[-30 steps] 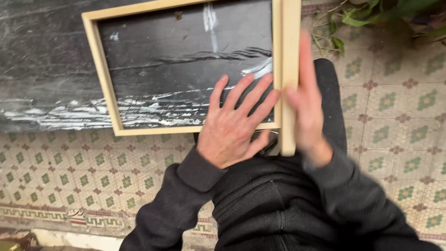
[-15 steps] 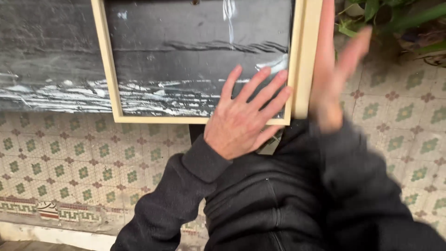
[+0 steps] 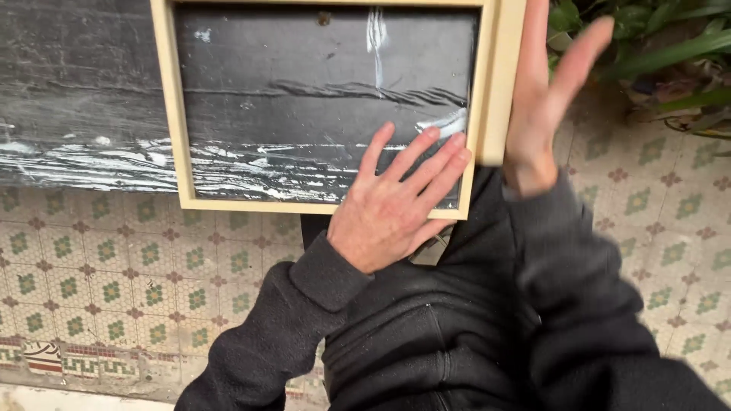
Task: Manually sanding the edges of wooden frames using a sanding block and checking the fit.
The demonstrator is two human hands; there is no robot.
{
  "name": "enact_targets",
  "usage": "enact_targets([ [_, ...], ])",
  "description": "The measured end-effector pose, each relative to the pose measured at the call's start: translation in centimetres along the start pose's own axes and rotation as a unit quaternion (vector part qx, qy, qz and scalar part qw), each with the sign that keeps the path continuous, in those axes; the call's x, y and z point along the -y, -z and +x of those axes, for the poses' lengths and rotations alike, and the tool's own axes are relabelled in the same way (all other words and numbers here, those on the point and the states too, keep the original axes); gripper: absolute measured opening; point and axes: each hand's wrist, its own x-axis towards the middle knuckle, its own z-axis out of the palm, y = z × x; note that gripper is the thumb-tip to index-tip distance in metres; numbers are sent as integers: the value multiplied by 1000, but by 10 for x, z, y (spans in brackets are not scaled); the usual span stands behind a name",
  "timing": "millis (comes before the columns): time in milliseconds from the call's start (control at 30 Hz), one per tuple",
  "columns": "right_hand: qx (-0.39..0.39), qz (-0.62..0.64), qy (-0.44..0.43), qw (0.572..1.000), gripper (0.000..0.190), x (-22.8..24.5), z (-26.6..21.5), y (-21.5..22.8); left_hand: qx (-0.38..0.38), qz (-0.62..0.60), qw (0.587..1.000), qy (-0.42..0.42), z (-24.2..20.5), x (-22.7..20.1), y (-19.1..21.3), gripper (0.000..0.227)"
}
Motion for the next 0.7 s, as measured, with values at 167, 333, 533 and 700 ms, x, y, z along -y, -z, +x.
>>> enact_targets([
  [167, -48, -5, -87, 995, 125, 20, -113, -36, -26, -12, 999, -14, 1, 7, -15, 87],
  [333, -82, 7, -63, 995, 120, 4, -15, -6, 1, 9, 1000, -17, -2, 3, -8, 88],
  [533, -46, -14, -44, 998, 118, 12, -70, -24, -7, 23, 1000, -7, 1, 4, -13, 88],
  [700, -41, 1, -32, 999, 117, 7, -35, -15, 0, 24, 1000, -18, 1, 10, -7, 87],
])
